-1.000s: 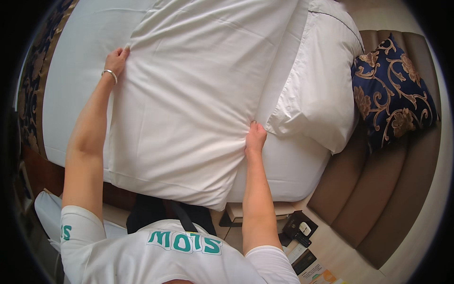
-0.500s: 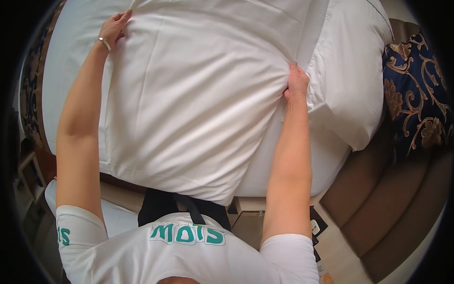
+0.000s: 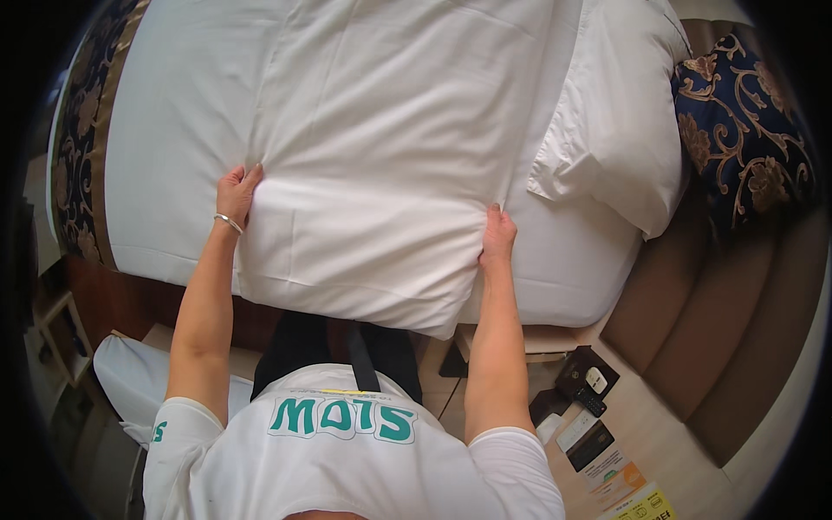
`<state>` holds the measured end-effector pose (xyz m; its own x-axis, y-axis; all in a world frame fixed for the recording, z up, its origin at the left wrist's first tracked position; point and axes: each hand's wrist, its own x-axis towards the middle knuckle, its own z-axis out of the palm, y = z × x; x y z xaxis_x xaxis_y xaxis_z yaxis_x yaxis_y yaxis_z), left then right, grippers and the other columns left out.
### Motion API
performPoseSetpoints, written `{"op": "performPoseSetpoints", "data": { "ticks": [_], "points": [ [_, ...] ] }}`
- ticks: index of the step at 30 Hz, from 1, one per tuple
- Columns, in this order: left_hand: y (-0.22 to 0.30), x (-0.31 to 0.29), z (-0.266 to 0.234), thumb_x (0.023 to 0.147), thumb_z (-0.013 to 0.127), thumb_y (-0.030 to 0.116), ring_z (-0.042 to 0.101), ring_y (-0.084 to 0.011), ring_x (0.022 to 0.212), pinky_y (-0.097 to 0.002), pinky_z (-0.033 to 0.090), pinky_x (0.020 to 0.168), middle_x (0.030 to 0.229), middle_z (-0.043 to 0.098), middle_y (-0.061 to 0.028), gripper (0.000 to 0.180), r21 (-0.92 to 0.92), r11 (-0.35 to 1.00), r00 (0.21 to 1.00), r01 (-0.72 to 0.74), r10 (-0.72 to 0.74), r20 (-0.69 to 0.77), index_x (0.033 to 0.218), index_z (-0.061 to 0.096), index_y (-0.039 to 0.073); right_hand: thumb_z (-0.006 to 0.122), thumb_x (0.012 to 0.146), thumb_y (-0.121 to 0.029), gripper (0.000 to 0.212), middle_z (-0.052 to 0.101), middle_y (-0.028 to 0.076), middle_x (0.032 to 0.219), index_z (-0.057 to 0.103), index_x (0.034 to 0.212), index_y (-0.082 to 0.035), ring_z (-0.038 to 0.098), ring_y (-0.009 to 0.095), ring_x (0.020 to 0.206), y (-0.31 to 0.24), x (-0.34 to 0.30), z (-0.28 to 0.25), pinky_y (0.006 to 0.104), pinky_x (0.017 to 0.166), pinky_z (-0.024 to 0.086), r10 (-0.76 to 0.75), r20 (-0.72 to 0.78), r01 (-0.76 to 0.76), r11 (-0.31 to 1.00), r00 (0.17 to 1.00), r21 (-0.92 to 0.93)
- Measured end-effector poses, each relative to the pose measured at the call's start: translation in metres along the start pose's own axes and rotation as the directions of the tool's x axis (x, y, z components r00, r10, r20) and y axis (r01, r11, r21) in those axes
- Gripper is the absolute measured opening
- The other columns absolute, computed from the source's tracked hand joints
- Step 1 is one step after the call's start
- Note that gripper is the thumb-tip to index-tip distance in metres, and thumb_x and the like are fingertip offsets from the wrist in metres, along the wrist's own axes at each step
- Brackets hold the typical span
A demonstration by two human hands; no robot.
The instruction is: The person spreads a white duvet over a bed, smoothing the fabric and tucking the edges under the mattress. They then place a decorative blue and gold runner across the foot of the bed and adjust the white duvet cover to ensure a neat appearance.
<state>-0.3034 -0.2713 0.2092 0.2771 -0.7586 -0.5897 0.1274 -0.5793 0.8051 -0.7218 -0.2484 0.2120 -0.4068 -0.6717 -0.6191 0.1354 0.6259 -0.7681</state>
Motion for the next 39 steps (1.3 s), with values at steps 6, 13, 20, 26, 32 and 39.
{"op": "performPoseSetpoints", "data": {
  "ticks": [6, 13, 20, 26, 32, 39],
  "points": [
    [-0.046, -0.075, -0.041, 0.085, 0.052, 0.028, 0.04, -0.0079, 0.053, -0.0252, 0.037, 0.051, 0.058, 0.05, 0.0013, 0.03, 0.273, 0.958, 0.994, -0.085, 0.1, -0.043, 0.078, 0.058, 0.0, 0.04, 0.09, -0.027, 0.031, 0.057, 0.007, 0.086, 0.051, 0.099, 0.001, 0.052, 0.015, 0.075, 0.056, -0.085, -0.04, 0.0262, 0.07, 0.043, -0.065, -0.174, 0.05, 0.995, 0.982, -0.092],
    [-0.089, -0.097, -0.061, 0.086, 0.049, 0.032, 0.03, -0.0104, 0.051, -0.0264, 0.031, 0.047, 0.051, 0.034, -0.0025, 0.038, 0.451, 0.875, 0.923, -0.178, 0.308, -0.233, 0.067, 0.049, -0.001, 0.045, 0.088, -0.029, 0.034, 0.05, 0.003, 0.068, 0.054, 0.081, 0.003, 0.04, 0.012, 0.064, 0.112, -0.116, -0.034, 0.0274, 0.062, 0.038, -0.103, -0.213, 0.029, 0.945, 0.972, -0.327],
    [-0.119, -0.137, -0.071, 0.086, 0.05, 0.036, 0.029, -0.009, 0.054, -0.0254, 0.031, 0.047, 0.053, 0.032, -0.0007, 0.04, 0.435, 0.863, 0.906, -0.255, 0.371, -0.205, 0.065, 0.044, 0.002, 0.044, 0.088, -0.031, 0.033, 0.049, 0.002, 0.068, 0.051, 0.083, 0.001, 0.041, 0.011, 0.064, 0.154, -0.158, -0.072, 0.0261, 0.06, 0.039, -0.262, -0.019, 0.224, 0.857, 0.965, -0.464],
    [-0.135, -0.125, -0.069, 0.085, 0.051, 0.036, 0.029, -0.0091, 0.053, -0.0272, 0.031, 0.047, 0.052, 0.031, -0.0043, 0.04, 0.577, 0.789, 0.822, -0.213, 0.464, -0.331, 0.066, 0.044, 0.001, 0.039, 0.091, -0.028, 0.035, 0.056, 0.009, 0.098, 0.05, 0.1, 0.003, 0.053, 0.016, 0.085, 0.145, -0.179, -0.071, 0.029, 0.077, 0.042, 0.107, 0.096, -0.123, 0.976, 0.99, 0.18],
    [-0.15, -0.136, -0.082, 0.082, 0.055, 0.04, 0.026, -0.0045, 0.056, -0.0193, 0.026, 0.049, 0.058, 0.032, 0.0084, 0.04, 0.358, 0.893, 0.892, -0.273, 0.374, -0.255, 0.065, 0.047, 0.005, 0.042, 0.089, -0.036, 0.047, 0.052, 0.008, 0.108, 0.043, 0.115, 0.004, 0.047, 0.017, 0.1, 0.159, -0.174, -0.083, 0.0294, 0.087, 0.036, 0.003, 0.272, -0.049, 0.985, 0.962, 0.163],
    [-0.155, -0.137, -0.076, 0.08, 0.057, 0.038, 0.029, -0.007, 0.055, -0.022, 0.031, 0.049, 0.056, 0.033, 0.0028, 0.04, 0.39, 0.877, 0.833, -0.279, 0.423, -0.357, 0.068, 0.047, 0.001, 0.05, 0.086, -0.025, 0.029, 0.06, 0.006, 0.087, 0.056, 0.096, 0.002, 0.053, 0.014, 0.079, 0.191, -0.167, -0.102, 0.0264, 0.074, 0.042, 0.238, 0.314, -0.208, 0.97, 0.919, -0.125]
  ]
}}
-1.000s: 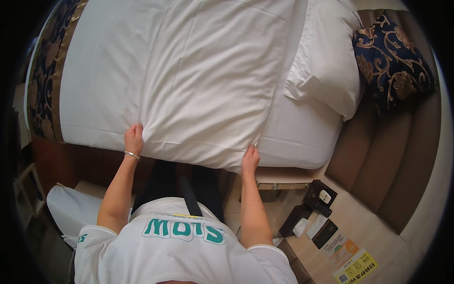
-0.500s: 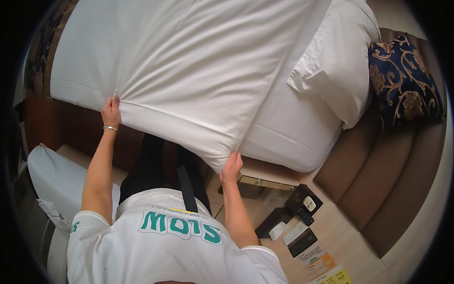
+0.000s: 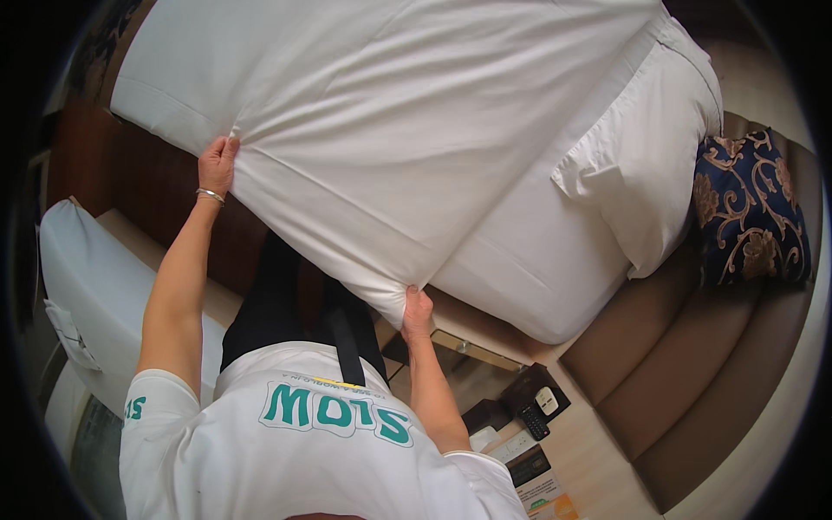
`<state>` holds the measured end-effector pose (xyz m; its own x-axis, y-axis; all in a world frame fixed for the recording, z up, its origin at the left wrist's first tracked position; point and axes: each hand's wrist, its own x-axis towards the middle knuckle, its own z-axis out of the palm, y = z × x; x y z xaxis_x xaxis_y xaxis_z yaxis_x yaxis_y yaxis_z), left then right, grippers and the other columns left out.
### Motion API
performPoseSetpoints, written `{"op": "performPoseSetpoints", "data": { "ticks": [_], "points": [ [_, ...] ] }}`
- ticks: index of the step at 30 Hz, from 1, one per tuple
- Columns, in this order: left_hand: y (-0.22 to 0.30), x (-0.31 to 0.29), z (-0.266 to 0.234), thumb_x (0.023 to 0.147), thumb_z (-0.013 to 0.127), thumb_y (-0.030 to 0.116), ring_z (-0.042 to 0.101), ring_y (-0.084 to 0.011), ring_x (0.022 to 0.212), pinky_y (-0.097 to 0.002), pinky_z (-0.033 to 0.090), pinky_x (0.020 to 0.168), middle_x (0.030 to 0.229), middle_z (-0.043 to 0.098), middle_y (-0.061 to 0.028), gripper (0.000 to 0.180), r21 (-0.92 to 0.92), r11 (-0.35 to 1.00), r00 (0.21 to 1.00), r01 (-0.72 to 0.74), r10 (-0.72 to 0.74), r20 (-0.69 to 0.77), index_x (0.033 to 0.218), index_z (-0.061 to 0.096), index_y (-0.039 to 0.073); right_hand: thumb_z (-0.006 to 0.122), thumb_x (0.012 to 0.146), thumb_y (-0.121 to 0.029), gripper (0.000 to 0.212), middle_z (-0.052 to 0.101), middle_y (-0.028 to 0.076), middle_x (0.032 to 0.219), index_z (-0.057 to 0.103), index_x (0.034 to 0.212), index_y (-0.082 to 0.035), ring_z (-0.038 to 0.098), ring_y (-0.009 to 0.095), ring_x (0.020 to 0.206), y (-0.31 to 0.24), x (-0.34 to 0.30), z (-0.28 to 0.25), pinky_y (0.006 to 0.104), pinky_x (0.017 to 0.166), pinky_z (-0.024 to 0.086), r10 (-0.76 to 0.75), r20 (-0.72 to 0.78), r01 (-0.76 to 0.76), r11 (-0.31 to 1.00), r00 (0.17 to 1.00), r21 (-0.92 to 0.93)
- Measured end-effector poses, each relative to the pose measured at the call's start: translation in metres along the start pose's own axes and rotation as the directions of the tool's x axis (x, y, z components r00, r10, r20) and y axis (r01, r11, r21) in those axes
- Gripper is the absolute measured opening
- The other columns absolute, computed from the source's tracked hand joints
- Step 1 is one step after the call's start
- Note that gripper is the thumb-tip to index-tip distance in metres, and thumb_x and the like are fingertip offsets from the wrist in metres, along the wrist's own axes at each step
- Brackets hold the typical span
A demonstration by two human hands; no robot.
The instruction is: The person spreads a white duvet over a bed, smoothing the fabric and tucking the edges under the mattress. They then place a decorative blue and gold runner across the foot of the bed and adjust the white duvet cover to ensure a neat appearance.
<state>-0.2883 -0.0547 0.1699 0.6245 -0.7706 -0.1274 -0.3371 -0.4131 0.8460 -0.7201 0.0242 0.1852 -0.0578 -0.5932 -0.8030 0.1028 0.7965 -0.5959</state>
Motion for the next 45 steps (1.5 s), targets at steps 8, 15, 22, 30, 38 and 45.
{"op": "performPoseSetpoints", "data": {
  "ticks": [8, 15, 22, 30, 38, 45],
  "points": [
    [0.0, 0.004, -0.019, 0.077, 0.062, 0.033, 0.028, -0.0052, 0.053, -0.021, 0.029, 0.048, 0.053, 0.034, 0.0063, 0.038, -0.02, 0.993, 0.969, 0.117, -0.11, 0.222, 0.06, 0.045, 0.004, 0.054, 0.08, -0.016, 0.018, 0.061, 0.006, 0.065, 0.063, 0.081, -0.001, 0.057, 0.009, 0.063, -0.189, 0.025, 0.008, 0.0237, 0.06, 0.045, 0.07, 0.377, 0.272, 0.575, 0.923, -0.771],
    [0.005, 0.027, -0.022, 0.077, 0.063, 0.03, 0.03, -0.0026, 0.053, -0.0198, 0.027, 0.046, 0.055, 0.036, 0.0094, 0.035, -0.026, 0.981, 0.913, 0.191, -0.167, 0.373, 0.057, 0.047, 0.006, 0.053, 0.08, -0.032, 0.04, 0.044, 0.009, 0.124, 0.049, 0.117, -0.017, 0.038, 0.025, 0.116, -0.389, 0.181, 0.147, 0.0364, 0.093, 0.033, -0.652, 0.725, 0.874, -0.197, 0.222, -0.445],
    [0.066, 0.016, -0.024, 0.073, 0.063, 0.022, 0.056, -0.0246, 0.076, -0.0328, 0.044, 0.068, 0.082, 0.058, -0.0104, 0.027, 0.422, 0.903, 0.993, -0.084, 0.112, -0.044, 0.092, 0.057, 0.004, 0.048, 0.071, -0.056, 0.052, 0.022, -0.001, 0.139, 0.046, 0.119, -0.035, 0.012, 0.032, 0.129, -0.167, 0.061, 0.042, 0.0589, 0.098, 0.004, 0.348, 0.909, 0.939, -0.324, 0.23, -0.114],
    [0.153, 0.005, 0.1, 0.069, 0.059, 0.046, 0.009, -0.0278, 0.13, -0.0471, 0.01, 0.103, 0.141, 0.013, -0.0081, 0.078, 0.407, 0.691, 0.795, -0.597, 0.443, 0.414, 0.133, 0.025, 0.017, 0.052, 0.08, -0.036, 0.039, 0.049, 0.012, 0.119, 0.055, 0.107, -0.009, 0.044, 0.03, 0.112, -0.244, 0.07, 0.13, 0.044, 0.093, 0.029, -0.387, 0.922, 0.95, -0.272, 0.037, -0.152],
    [0.061, -0.011, 0.058, 0.071, 0.051, 0.056, -0.002, -0.0284, 0.131, -0.0585, 0.001, 0.098, 0.143, 0.003, -0.0028, 0.075, 0.765, 0.581, 0.96, -0.277, 0.19, 0.204, 0.134, 0.02, 0.031, 0.058, 0.061, -0.056, 0.067, 0.022, -0.001, 0.139, 0.037, 0.123, -0.041, 0.012, 0.031, 0.129, -0.169, 0.085, 0.142, 0.0596, 0.096, 0.009, -0.067, 0.934, 0.819, -0.462, 0.35, -0.34],
    [0.031, -0.034, 0.009, 0.076, 0.041, 0.058, 0.002, -0.0272, 0.131, -0.0607, 0.004, 0.096, 0.143, 0.006, -0.0048, 0.078, 0.795, 0.606, 0.999, -0.025, -0.009, 0.038, 0.136, 0.015, 0.017, 0.063, 0.066, -0.016, 0.039, 0.045, 0.01, 0.121, 0.055, 0.104, -0.011, 0.04, 0.026, 0.116, -0.109, 0.006, 0.088, 0.0434, 0.095, 0.031, -0.065, 0.995, 0.997, 0.044, 0.072, -0.069]
  ]
}}
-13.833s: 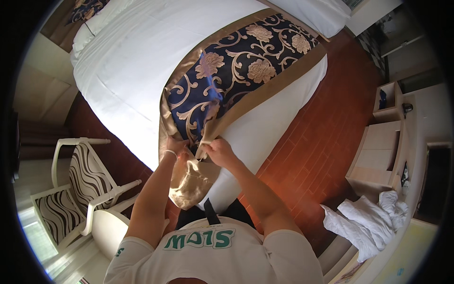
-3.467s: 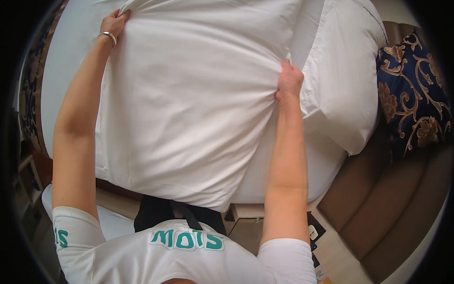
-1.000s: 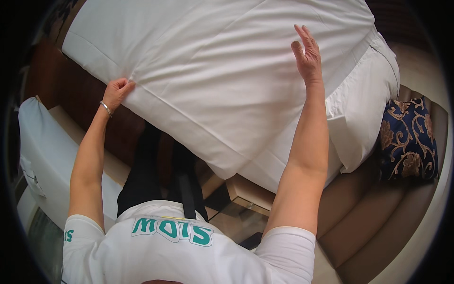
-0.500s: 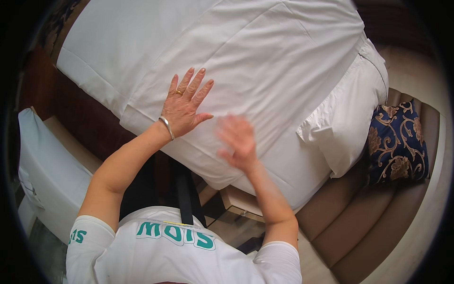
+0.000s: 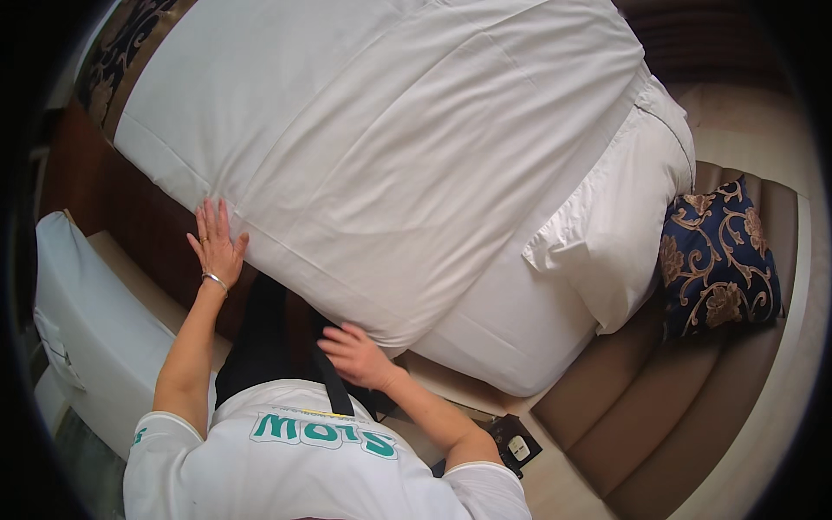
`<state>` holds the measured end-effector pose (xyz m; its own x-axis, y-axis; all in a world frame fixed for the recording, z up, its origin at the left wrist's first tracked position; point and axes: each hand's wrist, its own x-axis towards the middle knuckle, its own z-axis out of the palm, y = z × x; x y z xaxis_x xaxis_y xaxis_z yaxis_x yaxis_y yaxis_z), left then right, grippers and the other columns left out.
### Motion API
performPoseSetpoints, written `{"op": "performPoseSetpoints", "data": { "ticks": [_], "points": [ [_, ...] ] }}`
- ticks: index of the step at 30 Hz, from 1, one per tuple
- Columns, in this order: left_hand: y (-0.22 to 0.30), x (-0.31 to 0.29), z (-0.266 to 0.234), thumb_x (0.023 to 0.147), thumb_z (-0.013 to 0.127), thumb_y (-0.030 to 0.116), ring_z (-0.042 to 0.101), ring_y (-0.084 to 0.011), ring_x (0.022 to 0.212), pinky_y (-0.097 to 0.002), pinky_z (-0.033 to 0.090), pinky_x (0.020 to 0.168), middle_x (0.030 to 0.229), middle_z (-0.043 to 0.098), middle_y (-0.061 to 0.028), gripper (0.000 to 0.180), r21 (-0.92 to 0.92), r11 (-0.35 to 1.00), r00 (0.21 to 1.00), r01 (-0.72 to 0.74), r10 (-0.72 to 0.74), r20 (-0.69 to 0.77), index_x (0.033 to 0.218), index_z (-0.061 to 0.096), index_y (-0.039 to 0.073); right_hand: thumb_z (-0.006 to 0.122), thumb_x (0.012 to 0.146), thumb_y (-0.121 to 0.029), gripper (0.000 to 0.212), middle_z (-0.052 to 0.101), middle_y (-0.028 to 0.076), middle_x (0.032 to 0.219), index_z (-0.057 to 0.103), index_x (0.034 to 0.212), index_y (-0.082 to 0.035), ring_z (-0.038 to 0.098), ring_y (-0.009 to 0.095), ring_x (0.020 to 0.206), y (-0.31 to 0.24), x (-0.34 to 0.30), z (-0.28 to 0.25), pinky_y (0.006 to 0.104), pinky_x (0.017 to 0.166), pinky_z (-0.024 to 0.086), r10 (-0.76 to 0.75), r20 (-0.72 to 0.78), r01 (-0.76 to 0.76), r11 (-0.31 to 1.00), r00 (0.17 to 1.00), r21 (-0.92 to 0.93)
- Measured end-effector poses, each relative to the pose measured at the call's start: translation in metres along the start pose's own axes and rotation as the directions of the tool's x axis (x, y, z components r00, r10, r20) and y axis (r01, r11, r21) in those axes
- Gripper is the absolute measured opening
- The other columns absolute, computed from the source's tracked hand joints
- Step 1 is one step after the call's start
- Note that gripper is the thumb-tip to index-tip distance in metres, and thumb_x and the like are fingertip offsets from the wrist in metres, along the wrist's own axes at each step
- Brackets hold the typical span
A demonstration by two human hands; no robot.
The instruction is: The person spreads a white duvet over a bed, smoothing the fabric and tucking the edges under the mattress. They then place a decorative blue and gold runner across the foot of the bed and adjust the white duvet cover to ensure a neat appearance.
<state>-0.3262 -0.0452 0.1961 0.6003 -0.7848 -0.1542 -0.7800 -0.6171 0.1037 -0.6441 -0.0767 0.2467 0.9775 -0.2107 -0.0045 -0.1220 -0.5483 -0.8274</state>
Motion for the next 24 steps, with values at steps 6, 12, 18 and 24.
{"op": "performPoseSetpoints", "data": {
  "ticks": [6, 12, 18, 24],
  "points": [
    [0.058, 0.03, -0.013, 0.078, 0.039, 0.055, 0.0, -0.0244, 0.131, -0.0518, 0.001, 0.101, 0.143, 0.004, -0.0044, 0.077, 0.024, 0.937, 0.935, -0.348, 0.349, -0.063, 0.136, 0.013, 0.012, 0.058, 0.073, -0.026, 0.06, 0.025, 0.011, 0.136, 0.035, 0.127, -0.014, 0.02, 0.031, 0.126, 0.081, 0.051, -0.125, 0.0498, 0.099, 0.013, 0.364, -0.671, -0.722, 0.576, 0.646, -0.382],
    [0.039, 0.01, 0.003, 0.076, 0.042, 0.055, -0.004, -0.0257, 0.131, -0.0489, -0.002, 0.102, 0.143, 0.001, -0.0055, 0.08, -0.01, 0.937, 0.937, -0.348, 0.348, 0.034, 0.135, 0.014, 0.01, 0.038, 0.08, -0.055, 0.072, 0.008, 0.008, 0.142, 0.016, 0.135, -0.014, 0.005, 0.027, 0.13, 0.084, -0.08, -0.03, 0.0502, 0.101, 0.004, 0.737, -0.671, -0.996, 0.081, 0.085, -0.037],
    [-0.006, -0.005, 0.006, 0.073, 0.044, 0.06, -0.008, -0.0296, 0.13, -0.0546, 0.0, 0.1, 0.142, -0.004, -0.0086, 0.076, -0.034, 0.866, 0.857, -0.499, 0.499, 0.13, 0.135, 0.019, 0.023, 0.039, 0.079, -0.056, 0.071, 0.008, 0.009, 0.142, 0.018, 0.135, -0.019, 0.005, 0.03, 0.13, 0.051, 0.0, -0.077, 0.055, 0.098, 0.006, 0.55, -0.77, -0.913, 0.394, 0.324, -0.103],
    [-0.145, -0.088, 0.03, 0.071, 0.056, 0.051, 0.006, -0.0291, 0.13, -0.0551, 0.01, 0.1, 0.141, 0.009, -0.0121, 0.068, -0.17, 0.947, 0.541, -0.272, 0.296, 0.787, 0.129, 0.032, 0.028, 0.068, 0.061, -0.046, 0.107, -0.026, 0.016, 0.135, -0.008, 0.134, -0.03, 0.011, 0.037, 0.127, -0.036, -0.011, 0.096, 0.0554, 0.086, 0.034, 0.956, -0.28, -0.982, -0.132, -0.091, -0.131]
  ]
}}
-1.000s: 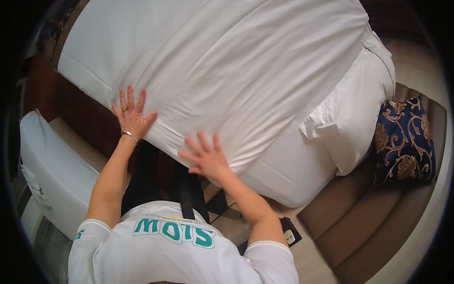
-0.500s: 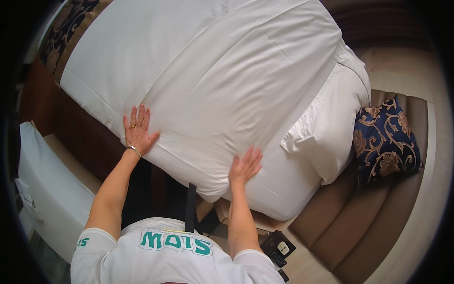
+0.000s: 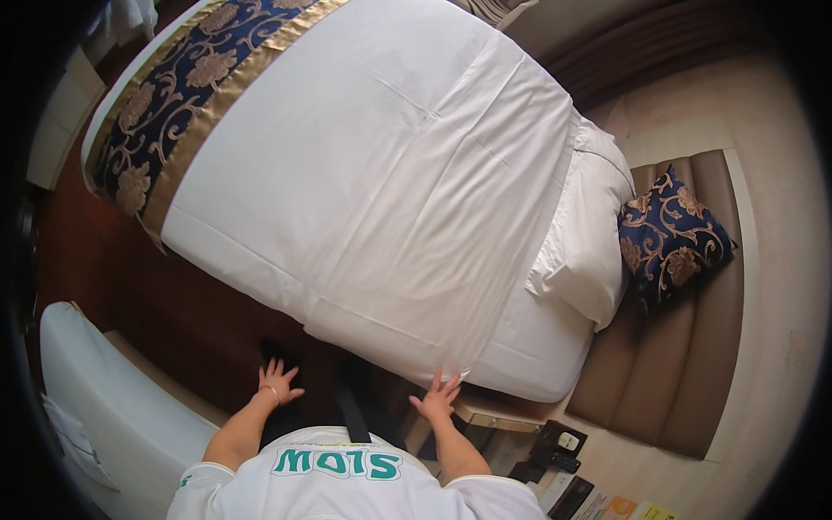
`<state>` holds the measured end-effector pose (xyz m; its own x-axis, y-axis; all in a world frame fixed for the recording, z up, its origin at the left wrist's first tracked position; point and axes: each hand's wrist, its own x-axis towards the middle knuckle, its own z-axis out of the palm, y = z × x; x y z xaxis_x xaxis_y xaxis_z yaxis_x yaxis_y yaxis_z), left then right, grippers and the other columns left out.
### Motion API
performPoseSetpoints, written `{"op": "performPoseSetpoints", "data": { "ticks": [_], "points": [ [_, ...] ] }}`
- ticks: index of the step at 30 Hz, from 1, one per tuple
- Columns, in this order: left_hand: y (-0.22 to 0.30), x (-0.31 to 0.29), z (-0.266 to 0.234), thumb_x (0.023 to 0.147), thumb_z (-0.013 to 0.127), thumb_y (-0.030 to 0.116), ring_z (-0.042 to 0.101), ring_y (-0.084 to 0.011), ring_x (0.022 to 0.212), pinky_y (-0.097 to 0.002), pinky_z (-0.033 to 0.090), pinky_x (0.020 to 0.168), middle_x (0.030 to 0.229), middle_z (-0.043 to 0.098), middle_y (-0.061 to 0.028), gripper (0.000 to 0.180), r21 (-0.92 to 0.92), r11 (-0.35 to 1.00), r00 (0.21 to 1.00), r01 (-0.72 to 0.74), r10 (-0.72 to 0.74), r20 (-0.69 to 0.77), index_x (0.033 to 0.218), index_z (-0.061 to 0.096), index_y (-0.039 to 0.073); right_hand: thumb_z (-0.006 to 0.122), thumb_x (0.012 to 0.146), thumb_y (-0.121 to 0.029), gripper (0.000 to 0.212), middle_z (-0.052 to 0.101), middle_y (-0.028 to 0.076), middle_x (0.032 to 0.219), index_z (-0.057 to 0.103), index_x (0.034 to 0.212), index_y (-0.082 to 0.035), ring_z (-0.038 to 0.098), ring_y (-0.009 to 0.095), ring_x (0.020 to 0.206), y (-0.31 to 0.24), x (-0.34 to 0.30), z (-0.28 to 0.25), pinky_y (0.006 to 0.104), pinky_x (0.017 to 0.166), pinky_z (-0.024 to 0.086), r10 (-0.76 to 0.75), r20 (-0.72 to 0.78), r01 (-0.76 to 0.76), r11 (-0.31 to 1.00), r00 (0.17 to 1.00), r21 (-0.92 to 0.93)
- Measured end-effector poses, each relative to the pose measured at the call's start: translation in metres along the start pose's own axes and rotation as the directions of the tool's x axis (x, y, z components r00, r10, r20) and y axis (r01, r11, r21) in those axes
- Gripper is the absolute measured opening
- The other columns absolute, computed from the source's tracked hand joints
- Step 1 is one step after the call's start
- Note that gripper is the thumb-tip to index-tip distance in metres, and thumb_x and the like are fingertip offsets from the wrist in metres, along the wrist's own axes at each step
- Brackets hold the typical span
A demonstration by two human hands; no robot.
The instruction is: The person spreads a white duvet over a bed, smoothing the fabric and tucking the edges under the mattress. They then place a decorative blue and gold runner across the foot of the bed and adjust the white duvet cover to ensure a neat appearance.
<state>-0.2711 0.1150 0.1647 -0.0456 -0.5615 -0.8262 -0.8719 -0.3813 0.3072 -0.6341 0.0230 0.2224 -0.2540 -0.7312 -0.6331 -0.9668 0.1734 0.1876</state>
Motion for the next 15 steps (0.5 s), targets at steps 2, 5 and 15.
{"op": "performPoseSetpoints", "data": {
  "ticks": [2, 5, 15],
  "points": [
    [-0.083, -0.034, 0.028, 0.076, 0.052, 0.049, 0.03, -0.0299, 0.122, -0.0383, 0.03, 0.098, 0.133, 0.03, -0.0147, 0.064, -0.209, 0.97, 0.959, 0.124, -0.064, 0.275, 0.127, 0.038, 0.015, 0.064, 0.069, -0.04, 0.073, 0.016, 0.019, 0.129, 0.025, 0.127, -0.02, 0.043, 0.034, 0.11, 0.011, -0.023, 0.01, 0.044, 0.084, 0.041, -0.042, 0.14, 0.016, 0.982, 0.989, 0.188],
    [-0.179, -0.094, 0.015, 0.078, 0.052, 0.043, 0.045, -0.0274, 0.111, -0.0341, 0.035, 0.094, 0.119, 0.047, -0.0154, 0.055, -0.414, 0.894, 0.985, 0.17, -0.147, 0.086, 0.12, 0.046, 0.008, 0.058, 0.075, -0.029, 0.036, 0.06, 0.016, 0.097, 0.058, 0.103, -0.007, 0.055, 0.029, 0.095, -0.022, -0.017, -0.008, 0.0371, 0.079, 0.045, -0.244, 0.188, 0.238, 0.97, 0.951, 0.058],
    [-0.265, -0.141, -0.214, 0.083, 0.055, 0.025, 0.055, -0.0141, 0.087, -0.0257, 0.044, 0.077, 0.095, 0.06, -0.0091, 0.039, -0.758, 0.498, 0.763, -0.42, -0.259, -0.593, 0.114, 0.049, 0.003, 0.057, 0.073, -0.01, 0.032, 0.054, 0.013, 0.097, 0.053, 0.105, -0.006, 0.057, 0.023, 0.077, -0.35, 0.023, -0.169, 0.0325, 0.066, 0.047, -0.304, -0.77, 0.771, 0.531, 0.561, 0.352]
  ]
}}
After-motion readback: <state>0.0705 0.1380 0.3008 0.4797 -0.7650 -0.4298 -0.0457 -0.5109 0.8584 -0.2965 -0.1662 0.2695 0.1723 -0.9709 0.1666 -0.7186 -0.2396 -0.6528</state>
